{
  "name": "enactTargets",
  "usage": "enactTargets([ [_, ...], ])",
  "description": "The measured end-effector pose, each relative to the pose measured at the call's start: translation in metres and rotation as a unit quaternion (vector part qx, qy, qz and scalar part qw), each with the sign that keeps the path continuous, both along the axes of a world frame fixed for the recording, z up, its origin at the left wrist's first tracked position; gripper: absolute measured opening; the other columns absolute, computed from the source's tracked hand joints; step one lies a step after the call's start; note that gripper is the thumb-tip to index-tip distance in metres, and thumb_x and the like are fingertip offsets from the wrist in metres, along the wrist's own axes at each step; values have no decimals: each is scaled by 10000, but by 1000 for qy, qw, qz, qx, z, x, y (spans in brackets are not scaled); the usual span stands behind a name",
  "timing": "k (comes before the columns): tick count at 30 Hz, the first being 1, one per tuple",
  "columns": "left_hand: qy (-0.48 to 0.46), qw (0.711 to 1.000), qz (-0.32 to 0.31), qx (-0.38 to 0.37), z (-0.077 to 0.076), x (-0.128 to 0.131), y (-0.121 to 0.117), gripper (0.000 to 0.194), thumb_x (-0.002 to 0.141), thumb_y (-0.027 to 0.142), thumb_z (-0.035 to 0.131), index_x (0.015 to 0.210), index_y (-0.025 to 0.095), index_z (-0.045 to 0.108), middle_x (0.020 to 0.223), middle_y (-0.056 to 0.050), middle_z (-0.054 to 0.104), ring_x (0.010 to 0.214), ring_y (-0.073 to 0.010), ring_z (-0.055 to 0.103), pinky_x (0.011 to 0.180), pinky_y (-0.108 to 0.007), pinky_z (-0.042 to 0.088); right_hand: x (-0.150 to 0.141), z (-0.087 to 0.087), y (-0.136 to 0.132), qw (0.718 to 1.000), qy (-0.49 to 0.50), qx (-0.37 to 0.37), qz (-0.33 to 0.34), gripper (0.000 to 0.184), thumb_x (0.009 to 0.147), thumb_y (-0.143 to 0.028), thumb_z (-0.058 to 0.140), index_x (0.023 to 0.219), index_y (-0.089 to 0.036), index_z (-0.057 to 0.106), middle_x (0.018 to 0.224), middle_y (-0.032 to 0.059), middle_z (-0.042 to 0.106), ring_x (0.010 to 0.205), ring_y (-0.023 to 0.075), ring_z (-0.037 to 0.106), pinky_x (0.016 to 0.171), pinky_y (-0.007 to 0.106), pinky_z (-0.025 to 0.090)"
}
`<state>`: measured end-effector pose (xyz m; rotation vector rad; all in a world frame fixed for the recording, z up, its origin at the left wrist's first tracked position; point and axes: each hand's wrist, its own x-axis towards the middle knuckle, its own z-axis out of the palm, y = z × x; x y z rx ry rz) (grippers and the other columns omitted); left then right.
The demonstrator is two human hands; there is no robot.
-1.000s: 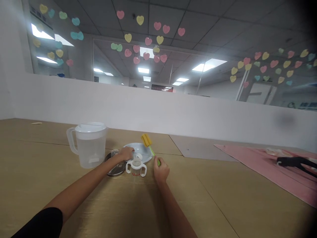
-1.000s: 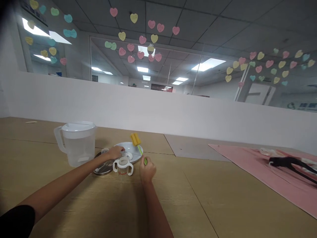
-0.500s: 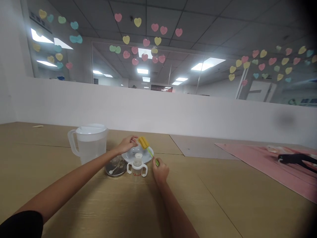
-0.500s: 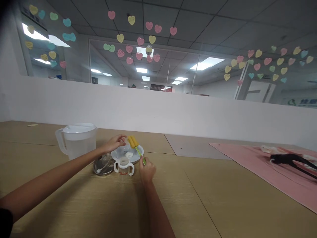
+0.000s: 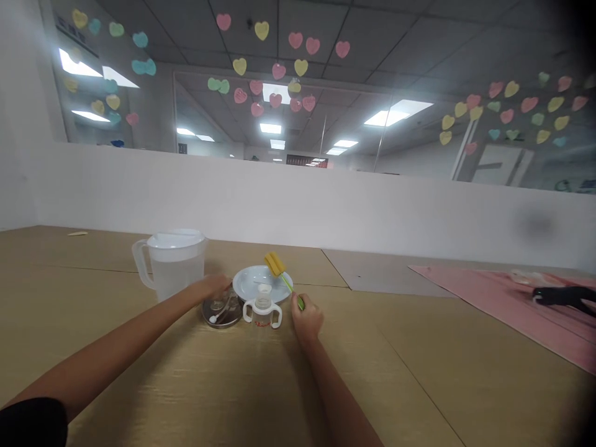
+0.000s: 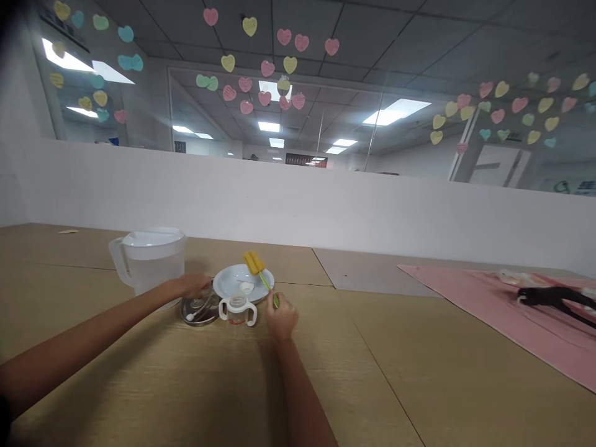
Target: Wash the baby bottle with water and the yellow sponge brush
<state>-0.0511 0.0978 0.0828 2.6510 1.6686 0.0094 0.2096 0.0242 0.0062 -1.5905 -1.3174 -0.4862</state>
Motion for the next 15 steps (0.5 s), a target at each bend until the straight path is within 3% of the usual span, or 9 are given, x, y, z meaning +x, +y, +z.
enactTargets([
  [4,-9,999,-26,31,17,24,7,232,739,170,504,918,152,651,992,-153,659,931,-290,607,750,-368,455,1,0,-1,999,-9,34,-4,521,916,-465,328,657,-168,667,523,54,614,433,102,456,493,229,212],
  [6,-26,998,-47,30,18,44,11,260,794,194,469,986,169,643,1076,-135,638,1010,-271,579,811,-356,437,1,1,-2,999,-12,43,-5,511,917,-458,337,654,-166,664,531,56,621,429,100,457,492,229,219],
  [11,-48,996,-65,-31,-6,89,16,194,759,251,623,917,143,653,1021,-73,643,947,-231,586,810,-337,452,3,2,-3,998,-14,61,-10,549,924,-480,315,625,-168,654,488,45,599,411,100,448,481,232,214],
  [15,-89,993,-63,-53,-17,95,22,207,818,326,594,844,121,612,943,-44,620,881,-172,578,804,-362,466,3,2,-1,997,-15,75,-9,568,931,-483,296,619,-170,653,493,49,606,410,102,452,482,238,216],
])
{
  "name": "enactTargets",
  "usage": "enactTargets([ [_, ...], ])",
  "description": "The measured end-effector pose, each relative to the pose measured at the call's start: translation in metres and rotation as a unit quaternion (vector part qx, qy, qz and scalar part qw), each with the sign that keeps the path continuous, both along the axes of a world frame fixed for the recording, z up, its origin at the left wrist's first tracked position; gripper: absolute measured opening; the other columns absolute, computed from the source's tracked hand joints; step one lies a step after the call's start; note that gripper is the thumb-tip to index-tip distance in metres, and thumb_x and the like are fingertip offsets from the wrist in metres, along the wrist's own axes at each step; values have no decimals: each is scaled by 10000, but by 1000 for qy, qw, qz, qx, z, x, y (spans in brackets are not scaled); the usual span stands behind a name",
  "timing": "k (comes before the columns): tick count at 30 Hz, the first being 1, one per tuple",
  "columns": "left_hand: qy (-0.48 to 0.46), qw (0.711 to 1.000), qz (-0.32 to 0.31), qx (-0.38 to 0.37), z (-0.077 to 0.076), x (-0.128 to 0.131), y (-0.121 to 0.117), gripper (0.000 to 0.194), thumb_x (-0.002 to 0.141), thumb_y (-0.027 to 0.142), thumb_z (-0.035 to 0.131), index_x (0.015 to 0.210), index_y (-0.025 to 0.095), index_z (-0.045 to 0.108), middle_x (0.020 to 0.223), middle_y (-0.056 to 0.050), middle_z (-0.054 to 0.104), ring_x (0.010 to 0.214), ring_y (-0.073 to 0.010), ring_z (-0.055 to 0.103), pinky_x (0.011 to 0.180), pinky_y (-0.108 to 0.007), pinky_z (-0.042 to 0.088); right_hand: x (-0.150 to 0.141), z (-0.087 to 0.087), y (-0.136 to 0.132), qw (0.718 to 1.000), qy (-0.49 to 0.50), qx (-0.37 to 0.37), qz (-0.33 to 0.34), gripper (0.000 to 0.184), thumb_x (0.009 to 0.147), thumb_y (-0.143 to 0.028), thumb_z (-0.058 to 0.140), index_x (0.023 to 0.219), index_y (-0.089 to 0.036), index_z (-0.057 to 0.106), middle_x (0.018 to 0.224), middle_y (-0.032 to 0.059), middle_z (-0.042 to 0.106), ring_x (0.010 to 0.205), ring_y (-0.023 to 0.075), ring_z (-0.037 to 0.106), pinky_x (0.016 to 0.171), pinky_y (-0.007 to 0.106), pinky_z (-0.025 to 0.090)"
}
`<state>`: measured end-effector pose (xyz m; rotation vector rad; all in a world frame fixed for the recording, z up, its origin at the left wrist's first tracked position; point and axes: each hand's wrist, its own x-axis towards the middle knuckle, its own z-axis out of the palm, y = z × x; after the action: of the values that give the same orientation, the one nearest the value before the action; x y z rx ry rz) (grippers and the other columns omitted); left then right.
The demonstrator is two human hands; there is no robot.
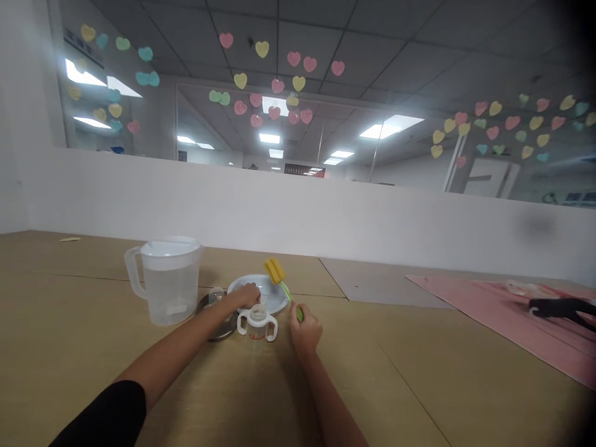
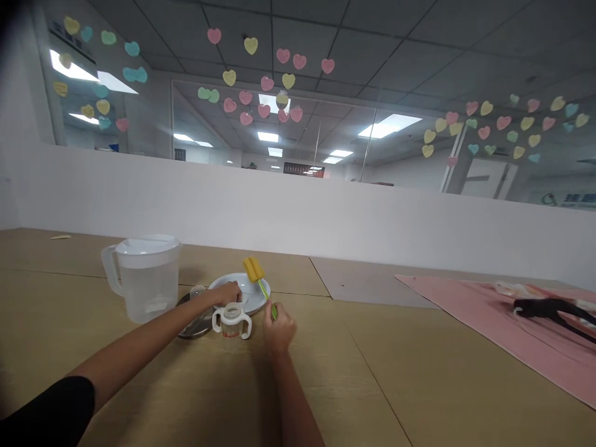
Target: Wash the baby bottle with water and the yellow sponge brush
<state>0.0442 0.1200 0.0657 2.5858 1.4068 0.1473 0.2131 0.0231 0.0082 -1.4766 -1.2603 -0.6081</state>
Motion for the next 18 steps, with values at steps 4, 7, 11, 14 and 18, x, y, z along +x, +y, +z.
enactTargets([
  [4,-87,996,-7,-28,14,-15,2,171,636,295,690,681,154,603,746,-21,626,767,-186,574,718,-303,444,-2,0,1,1000,3,-9,5,561,934,-472,295,618,-171,648,507,50,608,415,99,453,487,234,219],
  [7,-173,983,-16,-51,34,-30,-4,272,630,404,626,763,167,625,756,-22,639,757,-201,584,674,-284,439,-4,-1,0,1000,-2,-26,16,566,932,-472,291,600,-169,636,494,46,594,411,96,446,483,232,209],
  [11,-277,958,-31,-62,58,-46,-17,419,702,506,513,886,146,622,896,-60,647,855,-194,594,724,-273,456,-4,-2,1,999,-12,-39,16,549,927,-469,295,652,-165,661,487,47,585,412,99,449,481,231,199],
  [14,-320,947,0,-34,63,-59,-23,449,724,525,480,916,137,600,940,-71,634,874,-187,587,753,-279,451,-4,-2,2,999,-14,-46,-2,539,920,-464,311,646,-163,664,494,58,588,421,106,453,483,238,181],
  [18,-301,950,77,25,49,-84,-28,354,684,475,533,833,157,580,836,-39,620,803,-189,570,715,-290,434,-5,-1,2,998,-10,-61,-13,554,914,-477,303,647,-159,670,514,66,604,416,103,446,490,242,178],
])
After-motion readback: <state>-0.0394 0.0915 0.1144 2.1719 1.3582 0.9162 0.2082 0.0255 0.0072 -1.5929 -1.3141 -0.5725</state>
